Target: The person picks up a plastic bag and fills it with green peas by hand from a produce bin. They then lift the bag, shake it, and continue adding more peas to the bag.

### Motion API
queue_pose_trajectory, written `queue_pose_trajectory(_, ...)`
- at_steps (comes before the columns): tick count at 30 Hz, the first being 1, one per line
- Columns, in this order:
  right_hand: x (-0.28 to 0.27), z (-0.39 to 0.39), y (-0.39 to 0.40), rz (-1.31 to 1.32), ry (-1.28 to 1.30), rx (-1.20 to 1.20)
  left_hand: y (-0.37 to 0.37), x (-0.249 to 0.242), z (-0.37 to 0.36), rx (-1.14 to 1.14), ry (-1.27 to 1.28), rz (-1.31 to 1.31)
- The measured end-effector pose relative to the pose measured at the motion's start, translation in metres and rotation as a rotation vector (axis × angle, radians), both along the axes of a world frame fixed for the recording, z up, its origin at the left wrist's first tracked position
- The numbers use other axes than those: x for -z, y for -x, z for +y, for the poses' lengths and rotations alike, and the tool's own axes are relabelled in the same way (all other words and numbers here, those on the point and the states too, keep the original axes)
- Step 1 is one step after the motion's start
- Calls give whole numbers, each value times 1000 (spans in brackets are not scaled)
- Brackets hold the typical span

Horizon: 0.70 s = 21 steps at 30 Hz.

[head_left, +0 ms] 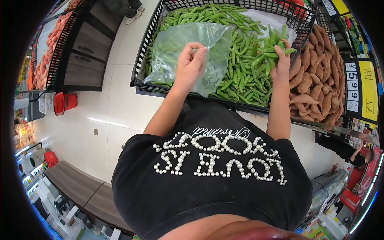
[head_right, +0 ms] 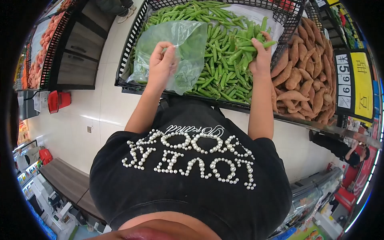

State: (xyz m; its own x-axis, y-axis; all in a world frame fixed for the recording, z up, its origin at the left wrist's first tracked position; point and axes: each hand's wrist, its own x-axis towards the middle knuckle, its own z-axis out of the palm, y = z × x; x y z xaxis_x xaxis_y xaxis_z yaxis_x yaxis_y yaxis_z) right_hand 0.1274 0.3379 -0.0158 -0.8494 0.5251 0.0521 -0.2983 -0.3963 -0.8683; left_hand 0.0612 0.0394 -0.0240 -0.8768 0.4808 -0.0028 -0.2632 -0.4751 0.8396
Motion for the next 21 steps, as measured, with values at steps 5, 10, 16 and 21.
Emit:
queue_pose_trajectory(5,-27,-27,-9,47,151,-98,-4,13,12,-63,1,11)
queue_pose_trajectory(10,-29,-92,1,-8,188,17,-3,5,14,-94,-40,23)
queue_pose_trajectory(16,31,-168,32,-21,-660,471,0,-13,27,-201,23,42)
queue_pose_trajectory(21,50,-187,49,68,-811,366,29,-5,22,-318,45,-25)
